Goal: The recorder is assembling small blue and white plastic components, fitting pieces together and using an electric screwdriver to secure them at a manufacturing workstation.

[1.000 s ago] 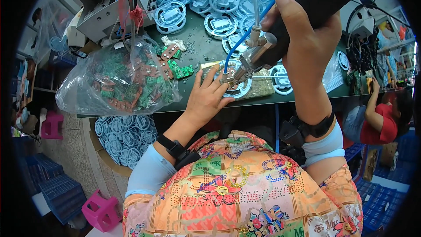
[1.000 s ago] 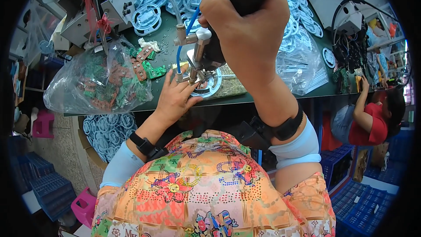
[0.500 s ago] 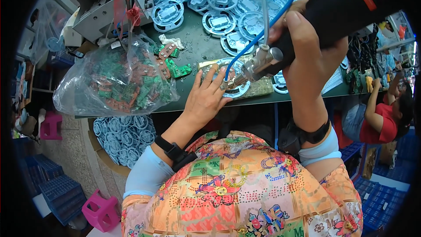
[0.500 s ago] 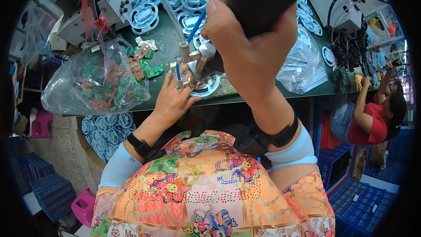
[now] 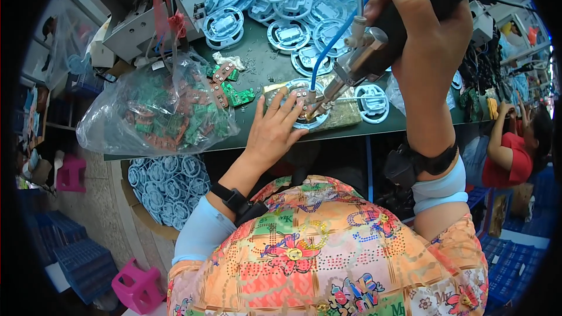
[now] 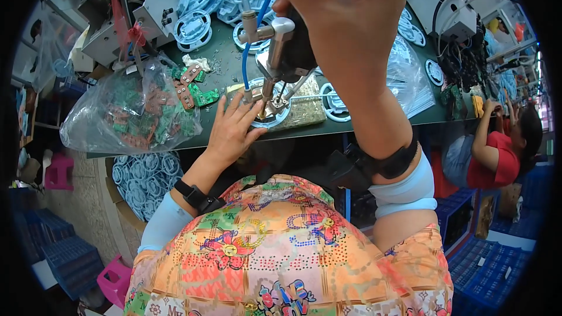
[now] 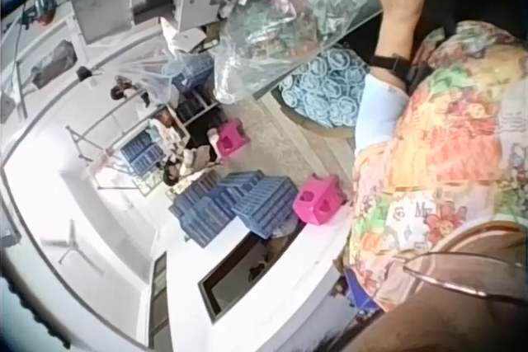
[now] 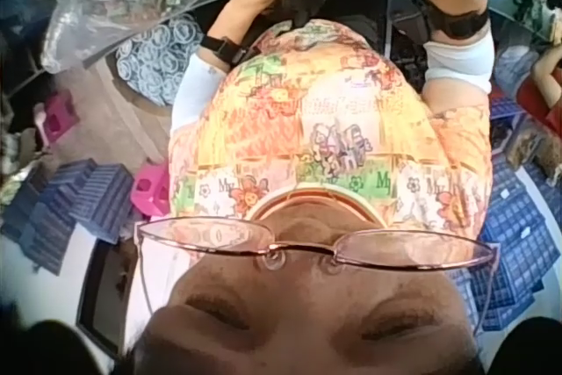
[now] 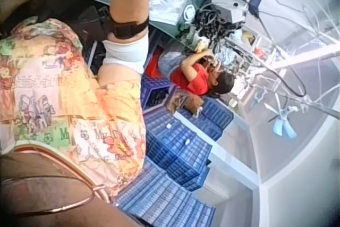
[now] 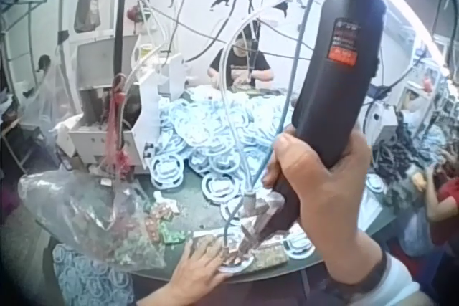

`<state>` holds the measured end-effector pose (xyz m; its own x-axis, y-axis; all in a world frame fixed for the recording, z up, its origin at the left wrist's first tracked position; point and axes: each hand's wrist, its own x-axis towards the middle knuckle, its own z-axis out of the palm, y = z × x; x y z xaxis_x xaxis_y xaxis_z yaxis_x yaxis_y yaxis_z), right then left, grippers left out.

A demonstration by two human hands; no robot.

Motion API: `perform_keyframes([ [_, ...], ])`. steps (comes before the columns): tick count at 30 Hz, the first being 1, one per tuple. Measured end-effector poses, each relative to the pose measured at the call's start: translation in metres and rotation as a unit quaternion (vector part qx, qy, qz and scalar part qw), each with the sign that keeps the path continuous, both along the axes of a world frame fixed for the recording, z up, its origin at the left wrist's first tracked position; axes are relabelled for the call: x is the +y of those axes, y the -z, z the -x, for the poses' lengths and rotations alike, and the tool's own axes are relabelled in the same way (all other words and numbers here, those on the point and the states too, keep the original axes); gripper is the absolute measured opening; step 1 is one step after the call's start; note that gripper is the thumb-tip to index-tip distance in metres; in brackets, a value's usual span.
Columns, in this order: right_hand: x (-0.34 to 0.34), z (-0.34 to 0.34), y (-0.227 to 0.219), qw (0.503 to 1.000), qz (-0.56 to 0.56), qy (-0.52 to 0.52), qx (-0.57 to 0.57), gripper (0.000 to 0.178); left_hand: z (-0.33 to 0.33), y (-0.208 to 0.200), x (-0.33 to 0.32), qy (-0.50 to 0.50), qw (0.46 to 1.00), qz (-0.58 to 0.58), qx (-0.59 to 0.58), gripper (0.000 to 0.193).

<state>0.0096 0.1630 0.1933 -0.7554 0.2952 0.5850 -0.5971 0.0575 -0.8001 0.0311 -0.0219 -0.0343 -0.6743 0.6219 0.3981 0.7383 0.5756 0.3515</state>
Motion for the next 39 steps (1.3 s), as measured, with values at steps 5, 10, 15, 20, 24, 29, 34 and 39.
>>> perform_keyframes([
  [5,-0.01,-0.006,0.021,0.999,0.01,0.046,0.021,0.016,0.001,-0.002,0.001,0.0,1.0,-0.007,-0.003,0.054],
  [10,-0.011,-0.005,0.028,0.998,0.04,0.041,0.029,0.015,0.002,0.0,0.001,-0.006,1.0,0.005,-0.01,0.05],
  [15,-0.004,-0.007,0.026,0.999,0.025,0.031,0.013,0.015,0.001,-0.001,0.002,-0.01,1.0,0.005,-0.01,0.05],
  [20,-0.005,-0.004,0.024,0.998,0.017,0.057,-0.004,0.016,0.0,0.0,0.002,-0.011,1.0,0.0,-0.015,0.055],
  [24,0.007,0.004,0.023,0.998,-0.022,-0.006,0.055,0.013,0.0,0.002,0.0,-0.011,1.0,-0.003,-0.021,0.058],
  [29,0.005,0.021,0.018,0.996,-0.048,0.001,0.079,0.013,0.001,0.002,0.0,0.001,1.0,-0.015,-0.018,0.063],
  [34,-0.015,0.022,0.008,0.997,0.04,0.02,0.056,0.017,0.003,-0.002,-0.001,-0.003,0.998,-0.058,-0.02,0.061],
  [39,-0.019,0.021,0.007,0.998,0.061,0.018,0.025,0.013,0.019,-0.008,-0.003,-0.053,0.985,-0.163,-0.003,0.039],
])
